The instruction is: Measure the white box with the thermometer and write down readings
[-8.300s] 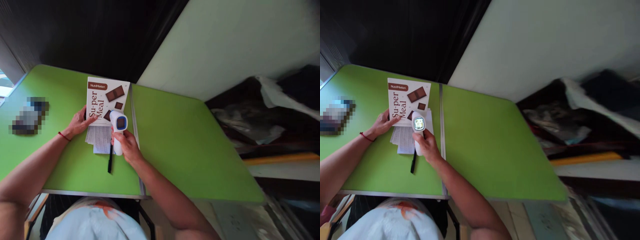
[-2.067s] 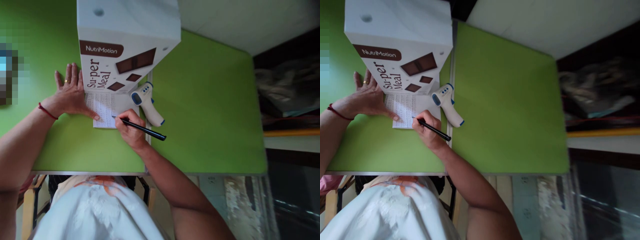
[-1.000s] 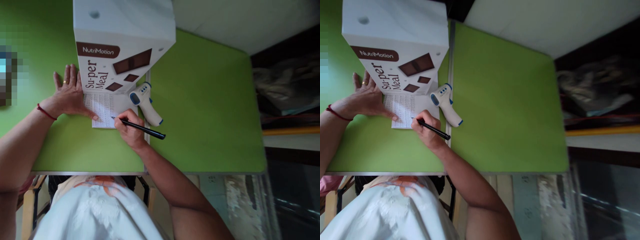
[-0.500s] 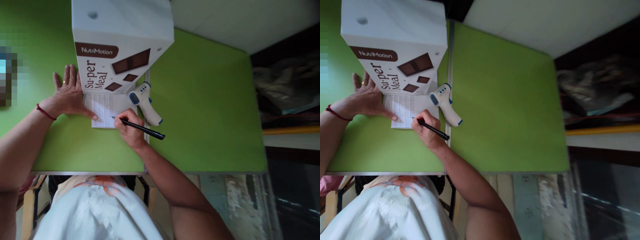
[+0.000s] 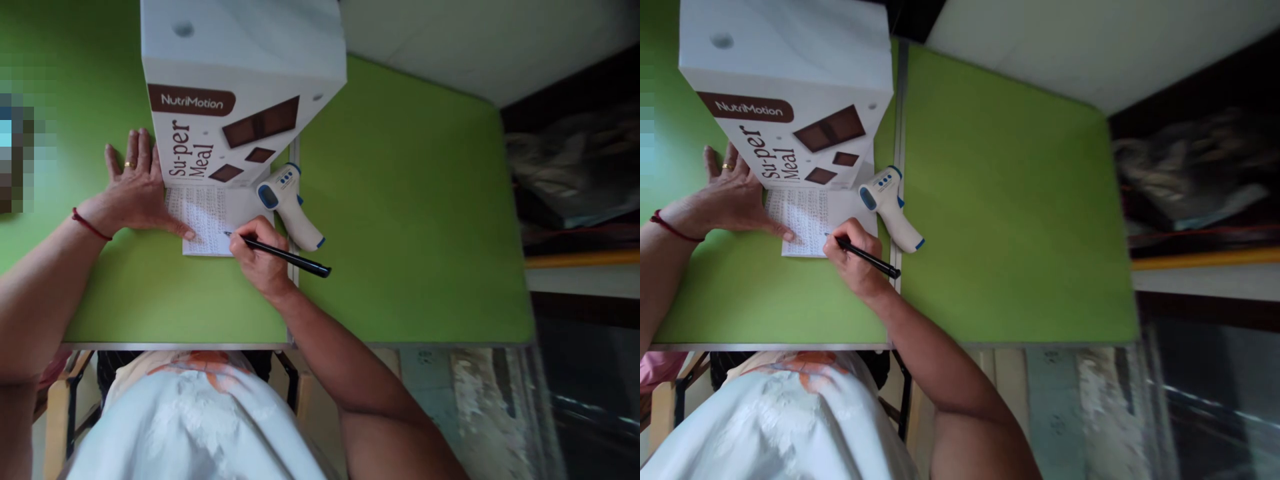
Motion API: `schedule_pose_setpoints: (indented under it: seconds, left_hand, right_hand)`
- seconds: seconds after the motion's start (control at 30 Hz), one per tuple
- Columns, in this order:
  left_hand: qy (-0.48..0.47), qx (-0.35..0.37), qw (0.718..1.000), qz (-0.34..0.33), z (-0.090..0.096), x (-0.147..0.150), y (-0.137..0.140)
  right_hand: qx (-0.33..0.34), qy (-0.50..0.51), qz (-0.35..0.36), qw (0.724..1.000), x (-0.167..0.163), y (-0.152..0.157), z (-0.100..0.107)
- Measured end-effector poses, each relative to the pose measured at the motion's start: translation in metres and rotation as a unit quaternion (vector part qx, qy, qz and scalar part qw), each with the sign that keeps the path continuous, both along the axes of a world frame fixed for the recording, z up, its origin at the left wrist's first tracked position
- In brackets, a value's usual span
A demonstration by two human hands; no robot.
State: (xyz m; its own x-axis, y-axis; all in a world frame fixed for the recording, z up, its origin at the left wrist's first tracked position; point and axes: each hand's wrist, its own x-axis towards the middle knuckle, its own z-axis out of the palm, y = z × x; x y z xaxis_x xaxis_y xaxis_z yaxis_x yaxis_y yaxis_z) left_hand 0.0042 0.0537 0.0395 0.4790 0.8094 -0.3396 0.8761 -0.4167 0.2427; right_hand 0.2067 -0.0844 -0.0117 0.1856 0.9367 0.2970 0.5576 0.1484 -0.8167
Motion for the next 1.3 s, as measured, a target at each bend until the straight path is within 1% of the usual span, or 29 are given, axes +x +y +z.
schedule_pose_setpoints:
  seconds: [0.27,0.47,0.73,0.93,1.1,1.17,1.3]
  left_hand:
    - [-0.008,-0.004,1.0,0.004,-0.002,-0.001,0.002]
    - [-0.005,0.003,1.0,-0.001,0.001,0.0,-0.001]
    - [0.012,-0.015,1.0,-0.004,-0.005,-0.001,0.005]
    - [0.007,-0.007,1.0,-0.008,-0.006,-0.002,0.005]
    - [-0.03,-0.004,1.0,-0.005,-0.008,-0.004,0.005]
    - [-0.041,-0.005,0.999,-0.005,-0.009,-0.004,0.005]
    - [-0.015,0.0,1.0,-0.012,-0.008,-0.003,0.005]
  right_hand:
    - [0.033,0.008,0.002,0.999,-0.001,0.0,0.001]
    - [0.043,0.009,-0.008,0.999,0.003,0.001,-0.001]
    - [0.033,-0.016,-0.007,0.999,0.003,0.001,-0.001]
    - [0.024,-0.017,-0.009,1.0,0.004,0.0,-0.001]
    - [0.043,0.0,-0.011,0.999,0.004,0.0,-0.004]
    - [0.031,-0.009,-0.012,0.999,0.004,-0.001,-0.004]
    - [0.006,-0.019,-0.013,1.0,0.004,-0.001,-0.004]
